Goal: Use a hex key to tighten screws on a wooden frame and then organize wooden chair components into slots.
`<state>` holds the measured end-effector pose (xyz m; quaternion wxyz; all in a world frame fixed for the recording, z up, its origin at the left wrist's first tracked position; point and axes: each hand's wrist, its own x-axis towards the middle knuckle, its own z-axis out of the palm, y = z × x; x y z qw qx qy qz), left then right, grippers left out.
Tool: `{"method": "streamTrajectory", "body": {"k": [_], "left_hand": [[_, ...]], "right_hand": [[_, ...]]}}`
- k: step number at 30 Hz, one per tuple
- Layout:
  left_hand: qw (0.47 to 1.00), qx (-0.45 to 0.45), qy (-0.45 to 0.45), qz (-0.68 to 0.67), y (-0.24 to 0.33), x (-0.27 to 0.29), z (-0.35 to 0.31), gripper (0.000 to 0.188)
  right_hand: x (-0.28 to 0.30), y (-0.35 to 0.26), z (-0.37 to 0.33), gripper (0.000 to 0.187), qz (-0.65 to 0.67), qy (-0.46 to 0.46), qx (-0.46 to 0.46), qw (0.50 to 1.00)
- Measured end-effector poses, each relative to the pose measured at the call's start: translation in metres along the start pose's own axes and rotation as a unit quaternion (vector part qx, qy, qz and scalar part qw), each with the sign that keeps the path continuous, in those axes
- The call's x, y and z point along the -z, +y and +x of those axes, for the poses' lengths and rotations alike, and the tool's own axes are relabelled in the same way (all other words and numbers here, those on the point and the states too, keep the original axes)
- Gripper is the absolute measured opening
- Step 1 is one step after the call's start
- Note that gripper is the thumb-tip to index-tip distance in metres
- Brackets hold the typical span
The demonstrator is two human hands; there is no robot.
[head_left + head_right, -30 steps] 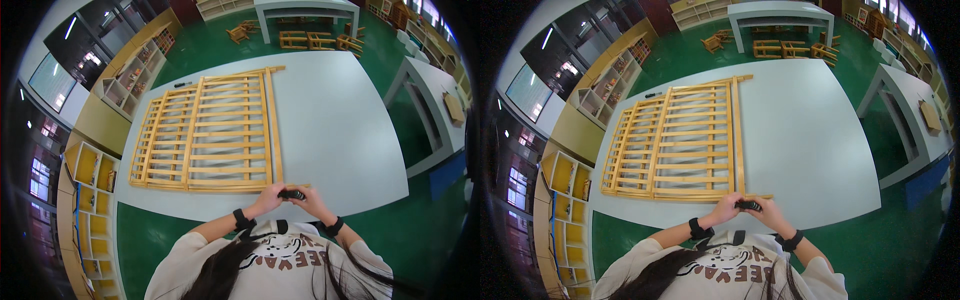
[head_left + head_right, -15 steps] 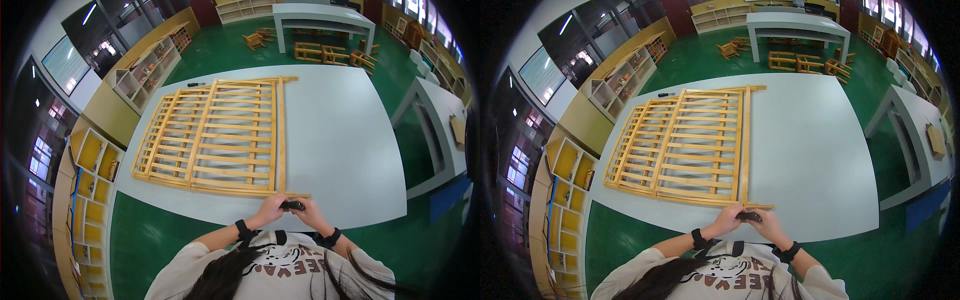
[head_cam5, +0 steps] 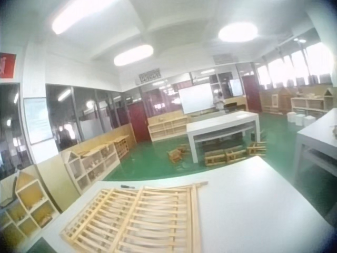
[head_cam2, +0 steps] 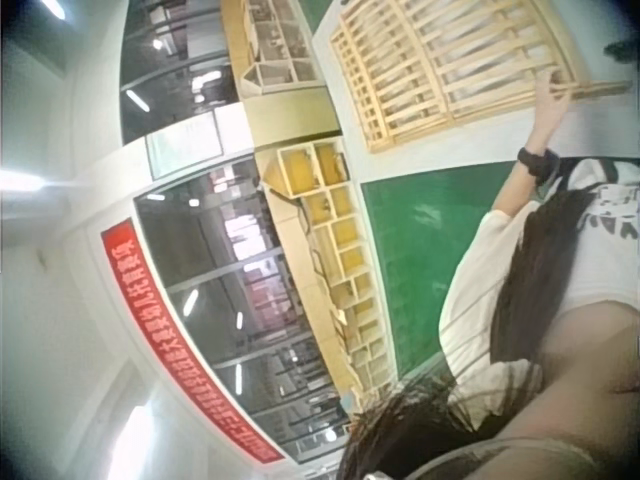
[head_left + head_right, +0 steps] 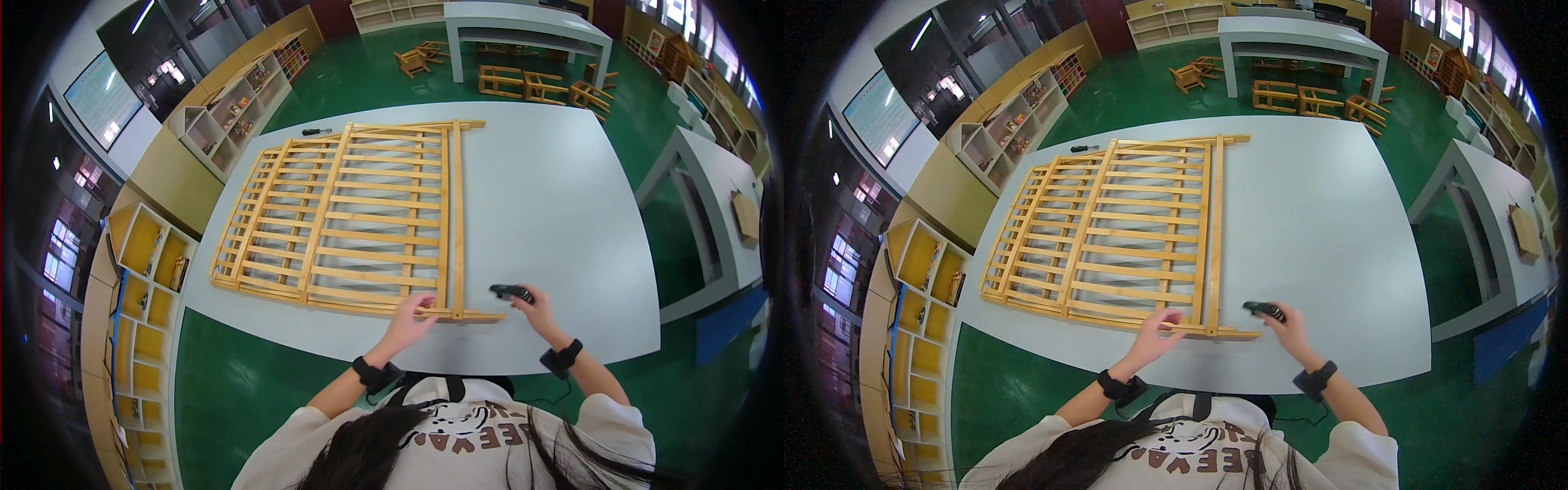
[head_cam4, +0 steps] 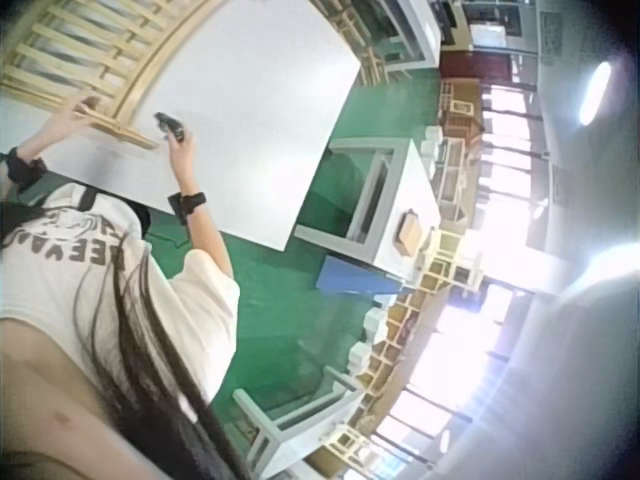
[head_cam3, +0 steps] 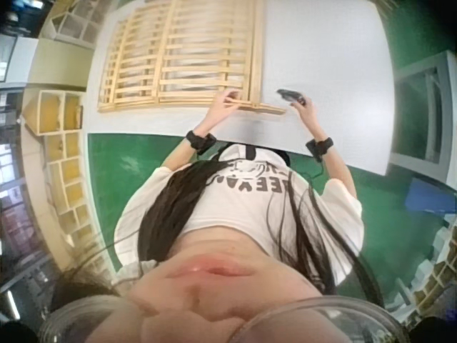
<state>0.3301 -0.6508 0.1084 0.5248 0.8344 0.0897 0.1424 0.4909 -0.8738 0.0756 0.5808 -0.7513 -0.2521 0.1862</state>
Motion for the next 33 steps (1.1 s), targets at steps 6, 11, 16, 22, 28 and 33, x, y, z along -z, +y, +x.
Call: {"method": "streamTrajectory", "body": {"k": [6,11,16,22,28,33], "left_hand": [[0.992,0.075,0.1,-0.016,-0.023,0.047,-0.036,0.025],[0.976,0.129,0.171,-0.024,-0.042,0.065,-0.07,0.02],[0.957,0.176,0.226,-0.049,-0.051,0.066,-0.107,0.015],[0.941,0.207,0.264,-0.047,-0.06,0.08,-0.127,0.014],[0.94,0.187,0.282,-0.035,-0.058,0.089,-0.128,0.013],[0.937,0.179,0.296,-0.039,-0.061,0.095,-0.135,0.012]], "right_hand": [[0.017,0.017,0.026,0.029,-0.173,0.02,0.07,0.982],[0.014,0.045,0.032,0.038,-0.224,0.033,0.114,0.967],[0.006,0.049,0.03,0.042,-0.272,0.023,0.09,0.958],[0.002,0.058,0.032,0.046,-0.307,-0.008,0.123,0.944],[-0.001,0.072,0.028,0.047,-0.36,-0.053,0.13,0.922],[-0.001,0.081,0.022,0.052,-0.416,-0.053,0.191,0.887]]}}
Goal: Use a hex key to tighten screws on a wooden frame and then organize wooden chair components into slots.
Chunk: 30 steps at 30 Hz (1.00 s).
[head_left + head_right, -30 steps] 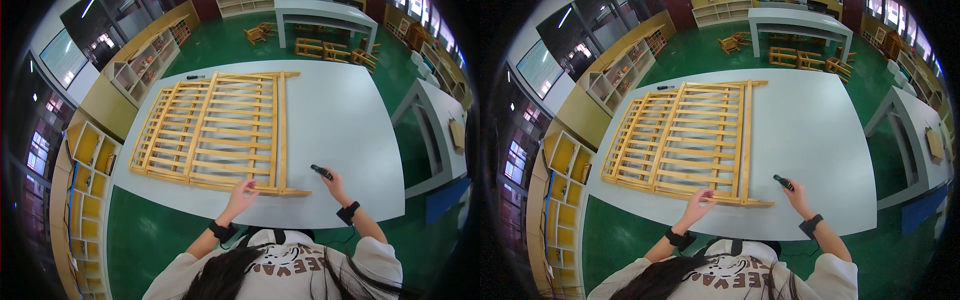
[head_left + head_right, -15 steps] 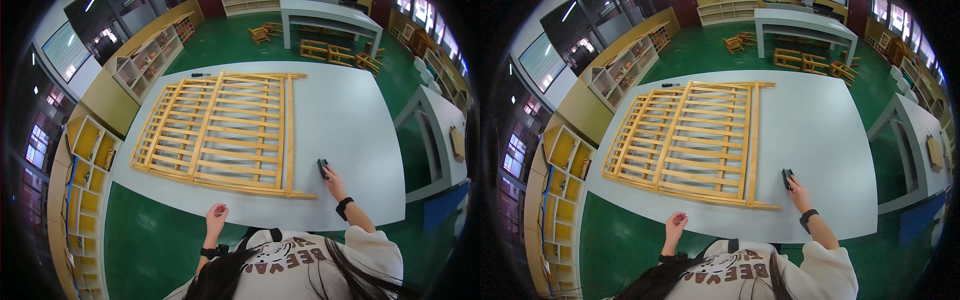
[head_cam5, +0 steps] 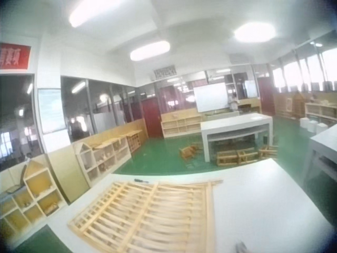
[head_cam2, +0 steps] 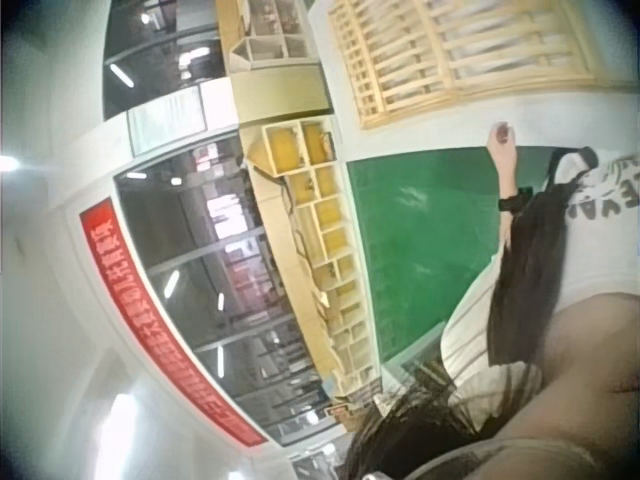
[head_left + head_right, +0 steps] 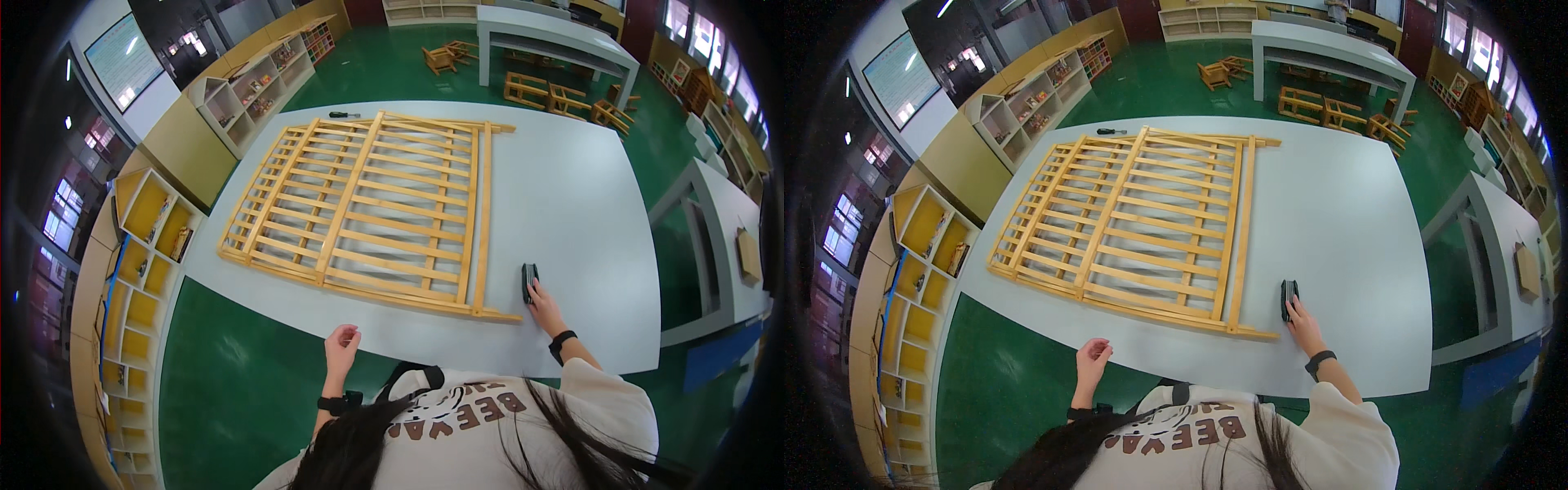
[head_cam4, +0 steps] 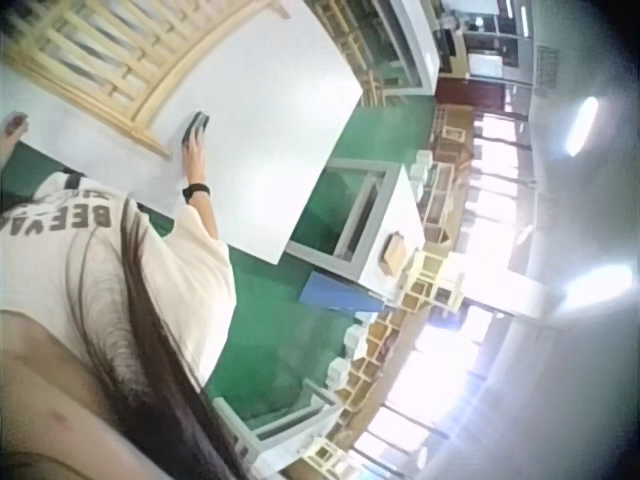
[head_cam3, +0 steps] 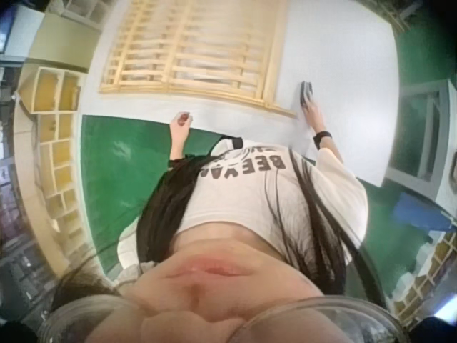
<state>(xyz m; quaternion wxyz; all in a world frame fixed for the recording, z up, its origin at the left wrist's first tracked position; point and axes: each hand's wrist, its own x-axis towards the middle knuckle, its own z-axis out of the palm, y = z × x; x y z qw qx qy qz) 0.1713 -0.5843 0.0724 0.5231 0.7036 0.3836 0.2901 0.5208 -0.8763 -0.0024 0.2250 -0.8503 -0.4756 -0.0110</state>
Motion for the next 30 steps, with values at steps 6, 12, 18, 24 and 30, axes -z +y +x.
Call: {"method": "streamTrajectory", "body": {"k": [6,12,18,24,30], "left_hand": [[1.0,-0.004,-0.007,0.001,-0.004,0.002,0.007,0.01],[0.999,-0.011,-0.03,-0.025,-0.009,-0.019,0.015,0.011],[0.999,-0.001,-0.039,-0.018,-0.015,-0.043,0.004,0.01],[0.998,0.019,0.037,-0.053,-0.015,-0.034,-0.024,0.009],[0.995,-0.006,0.094,-0.032,-0.012,-0.023,-0.057,0.009]], "right_hand": [[-0.003,0.0,-0.011,0.053,-0.006,-0.021,-0.029,0.999],[0.003,-0.001,-0.012,0.049,0.004,-0.04,-0.03,0.999],[0.014,-0.005,-0.011,0.045,0.031,-0.066,-0.012,0.997],[0.015,0.005,-0.009,0.042,0.008,-0.123,0.012,0.992],[0.024,0.0,-0.009,0.041,0.104,-0.07,-0.004,0.992]]}}
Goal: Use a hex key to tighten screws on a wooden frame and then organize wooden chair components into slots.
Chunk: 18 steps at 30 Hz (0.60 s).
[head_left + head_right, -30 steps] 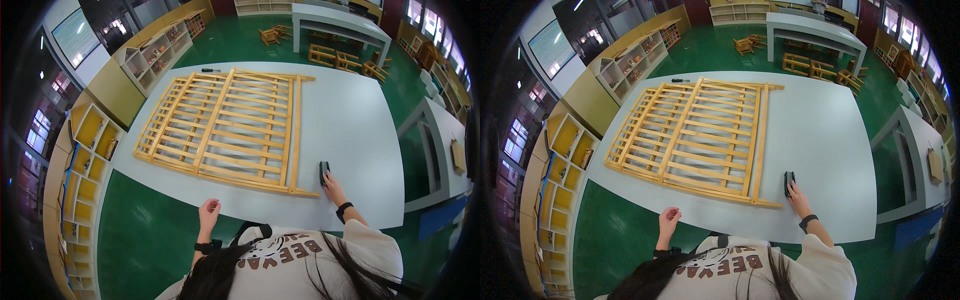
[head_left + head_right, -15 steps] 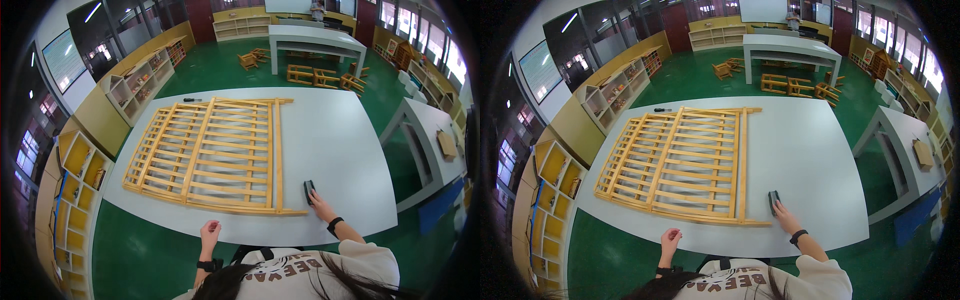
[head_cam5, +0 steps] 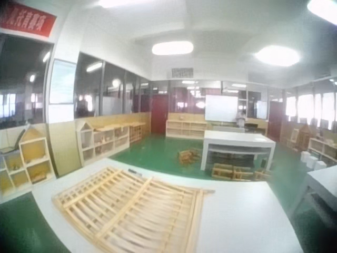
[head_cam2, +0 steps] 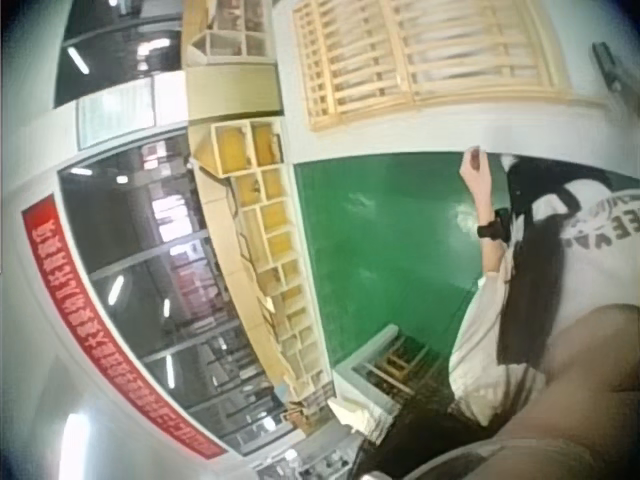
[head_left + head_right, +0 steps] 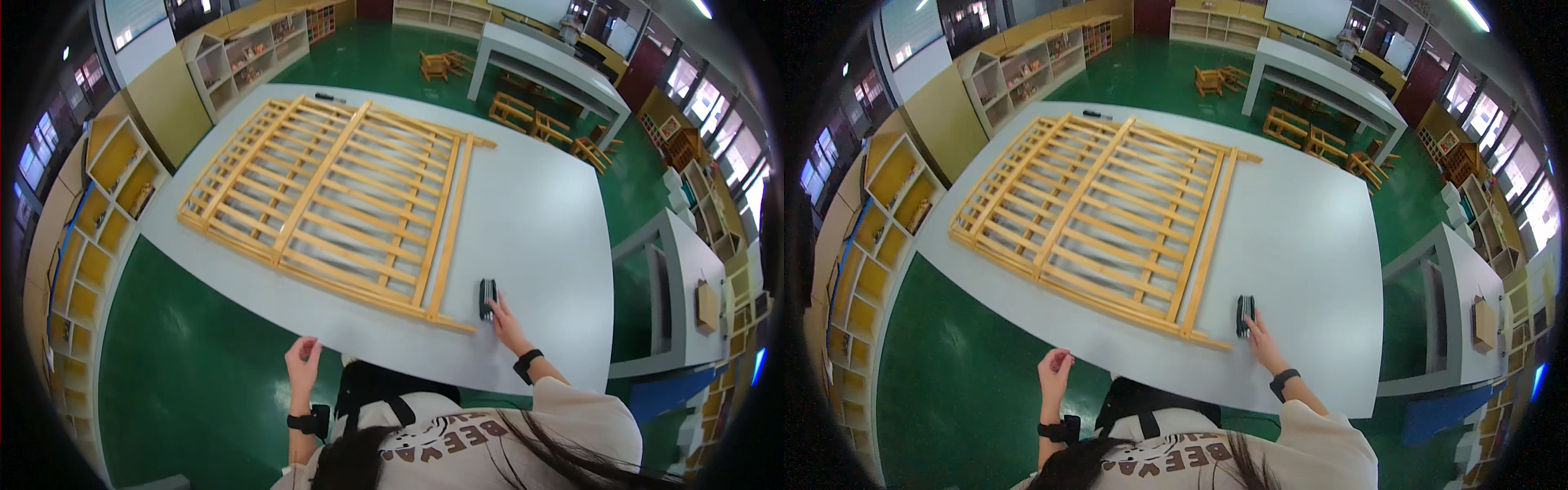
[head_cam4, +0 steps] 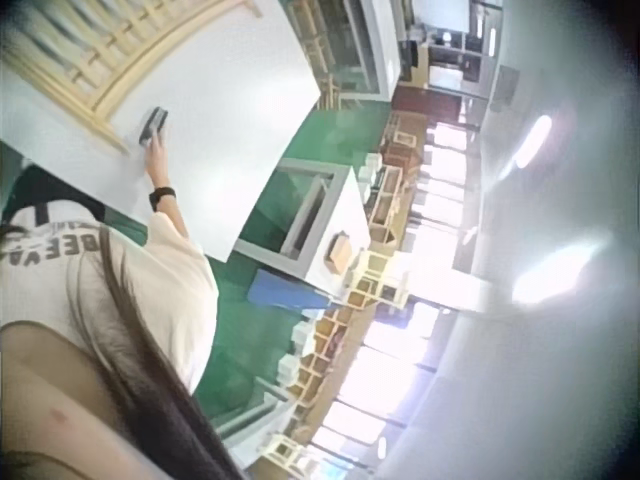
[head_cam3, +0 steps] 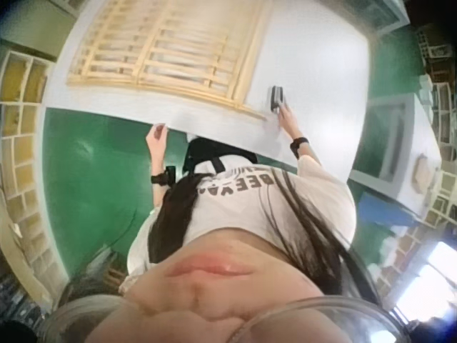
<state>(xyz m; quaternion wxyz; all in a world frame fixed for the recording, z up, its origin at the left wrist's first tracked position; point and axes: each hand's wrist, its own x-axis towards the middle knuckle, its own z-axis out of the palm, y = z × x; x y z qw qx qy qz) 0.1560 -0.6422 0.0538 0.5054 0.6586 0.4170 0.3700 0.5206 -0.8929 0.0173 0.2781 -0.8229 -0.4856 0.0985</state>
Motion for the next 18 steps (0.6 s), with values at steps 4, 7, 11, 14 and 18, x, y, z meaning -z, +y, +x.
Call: {"method": "streamTrajectory", "body": {"k": [4,7,11,14,18], "left_hand": [[0.999,0.024,-0.021,0.015,-0.001,0.022,-0.006,0.009],[1.0,0.01,-0.021,0.018,-0.008,0.04,-0.003,0.012],[0.994,-0.007,-0.099,0.039,-0.009,0.059,0.008,0.011],[0.985,-0.015,-0.161,0.056,-0.014,0.063,0.017,0.011],[0.958,-0.042,-0.276,0.063,-0.016,0.039,0.027,0.011]], "right_hand": [[0.016,-0.016,0.0,0.04,0.052,0.058,-0.022,0.997],[0.028,-0.032,-0.008,0.035,-0.025,0.113,-0.034,0.993],[0.029,-0.065,-0.044,0.033,-0.006,0.2,-0.095,0.975],[0.021,-0.094,-0.084,0.033,0.003,0.256,-0.117,0.96],[0.007,-0.133,-0.157,0.033,-0.06,0.258,-0.222,0.938]]}}
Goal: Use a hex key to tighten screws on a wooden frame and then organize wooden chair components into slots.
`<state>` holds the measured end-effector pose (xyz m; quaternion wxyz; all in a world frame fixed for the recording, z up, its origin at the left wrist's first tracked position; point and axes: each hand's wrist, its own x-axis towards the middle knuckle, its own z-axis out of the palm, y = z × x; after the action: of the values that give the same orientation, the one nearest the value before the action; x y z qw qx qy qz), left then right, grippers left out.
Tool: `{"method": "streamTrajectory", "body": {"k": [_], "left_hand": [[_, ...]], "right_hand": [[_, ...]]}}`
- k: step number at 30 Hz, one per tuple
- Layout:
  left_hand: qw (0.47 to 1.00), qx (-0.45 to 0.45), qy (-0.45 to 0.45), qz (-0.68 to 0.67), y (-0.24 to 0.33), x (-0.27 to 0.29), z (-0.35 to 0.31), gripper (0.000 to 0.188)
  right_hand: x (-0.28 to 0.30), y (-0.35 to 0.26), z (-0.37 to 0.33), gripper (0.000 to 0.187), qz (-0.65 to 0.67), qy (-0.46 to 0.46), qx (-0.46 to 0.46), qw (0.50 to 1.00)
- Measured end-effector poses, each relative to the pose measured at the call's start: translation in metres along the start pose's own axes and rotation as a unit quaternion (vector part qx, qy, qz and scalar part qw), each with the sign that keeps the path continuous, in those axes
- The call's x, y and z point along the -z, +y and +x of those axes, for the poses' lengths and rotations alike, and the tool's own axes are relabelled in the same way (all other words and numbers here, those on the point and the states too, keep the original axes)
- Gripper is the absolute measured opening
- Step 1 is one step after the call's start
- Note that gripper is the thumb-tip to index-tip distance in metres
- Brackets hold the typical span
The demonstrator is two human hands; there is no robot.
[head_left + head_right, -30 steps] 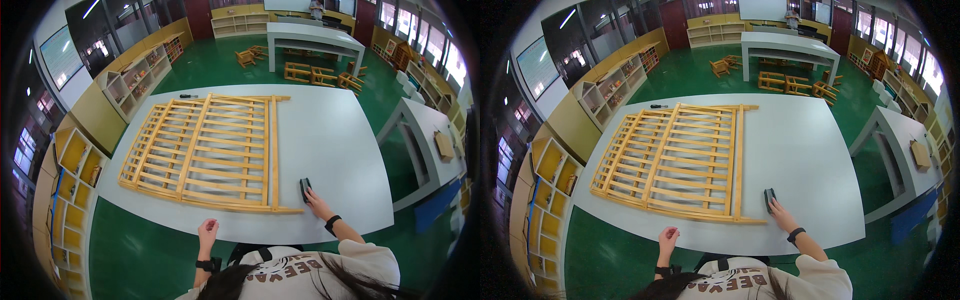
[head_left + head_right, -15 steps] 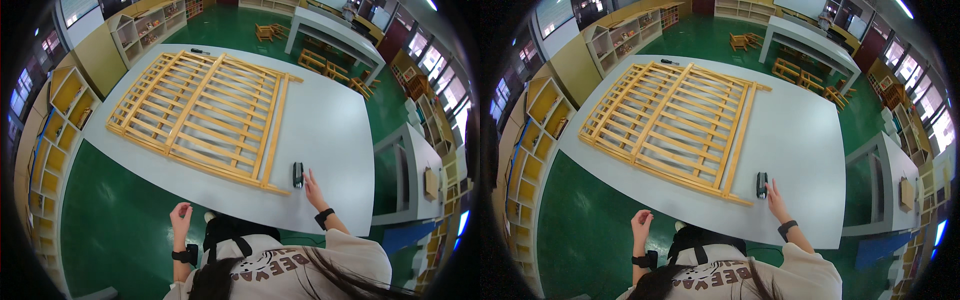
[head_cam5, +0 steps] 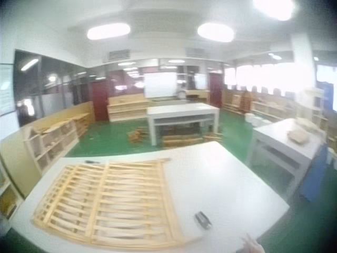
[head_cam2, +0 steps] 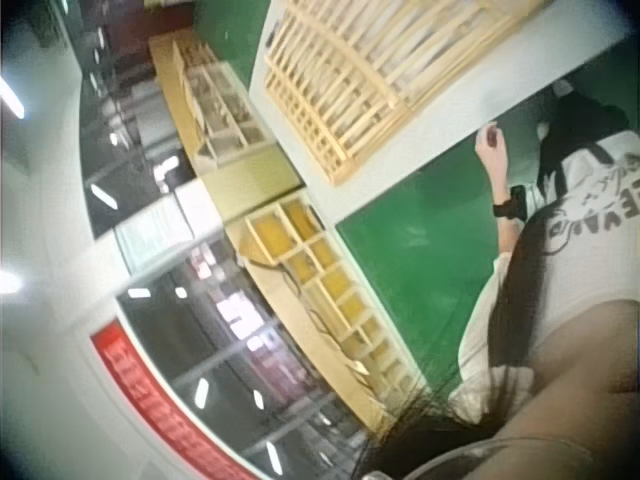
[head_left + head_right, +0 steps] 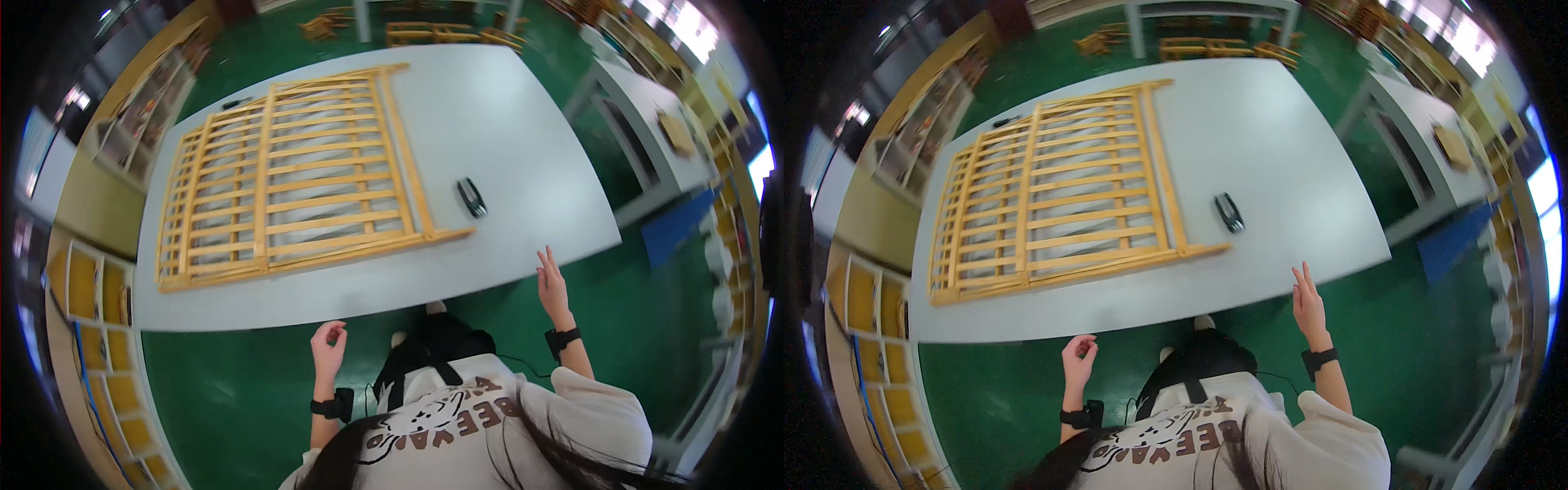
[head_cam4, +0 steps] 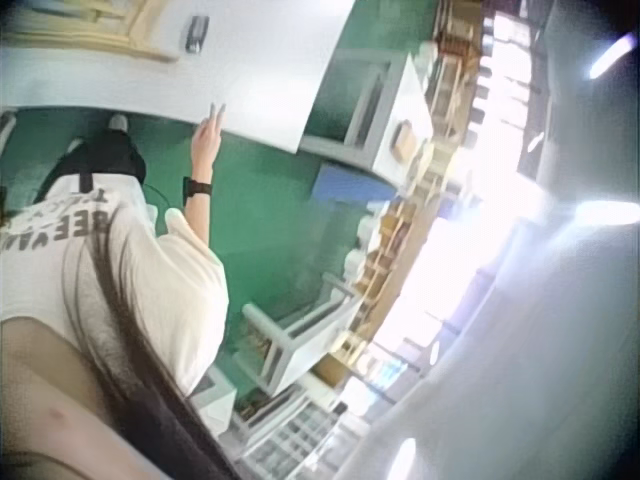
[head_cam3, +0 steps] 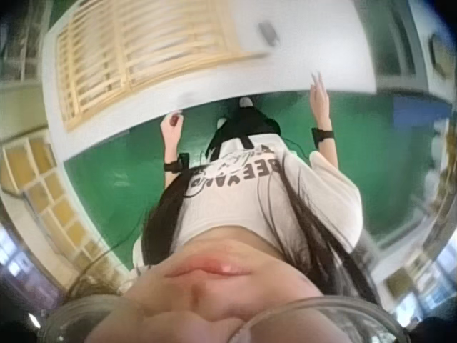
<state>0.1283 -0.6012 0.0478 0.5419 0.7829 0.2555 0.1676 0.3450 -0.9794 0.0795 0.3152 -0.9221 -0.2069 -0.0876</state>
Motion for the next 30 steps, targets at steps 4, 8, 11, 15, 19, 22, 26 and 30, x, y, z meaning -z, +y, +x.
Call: {"method": "streamTrajectory", "body": {"k": [4,8,11,15,19,22,26,30], "left_hand": [[0.986,-0.047,-0.153,0.037,0.007,-0.04,0.017,0.011],[0.961,-0.077,-0.265,0.027,0.03,-0.105,0.025,0.011],[0.931,-0.098,-0.352,0.021,0.044,-0.164,0.02,0.013],[0.86,-0.281,-0.39,0.172,0.079,-0.243,0.013,0.012],[0.859,-0.298,-0.341,0.239,0.102,-0.321,0.025,0.019],[0.844,-0.354,-0.271,0.3,0.11,-0.385,0.02,0.033],[0.766,-0.331,-0.251,0.492,0.114,-0.439,0.008,0.065],[0.76,-0.224,-0.214,0.571,0.116,-0.474,0.005,0.067]], "right_hand": [[0.03,0.001,-0.084,0.034,-0.013,0.045,-0.122,0.991],[0.043,0.027,-0.168,0.034,-0.027,0.079,-0.23,0.97],[0.023,0.079,-0.252,0.026,0.009,0.072,-0.347,0.935],[-0.011,0.121,-0.399,0.019,0.114,-0.054,-0.537,0.834],[-0.01,0.135,-0.506,0.021,0.212,-0.03,-0.677,0.704],[0.01,0.154,-0.548,0.021,0.235,0.046,-0.756,0.61],[0.053,0.215,-0.51,0.022,0.28,0.047,-0.751,0.596],[0.084,0.301,-0.437,0.021,0.278,0.149,-0.642,0.699]]}}
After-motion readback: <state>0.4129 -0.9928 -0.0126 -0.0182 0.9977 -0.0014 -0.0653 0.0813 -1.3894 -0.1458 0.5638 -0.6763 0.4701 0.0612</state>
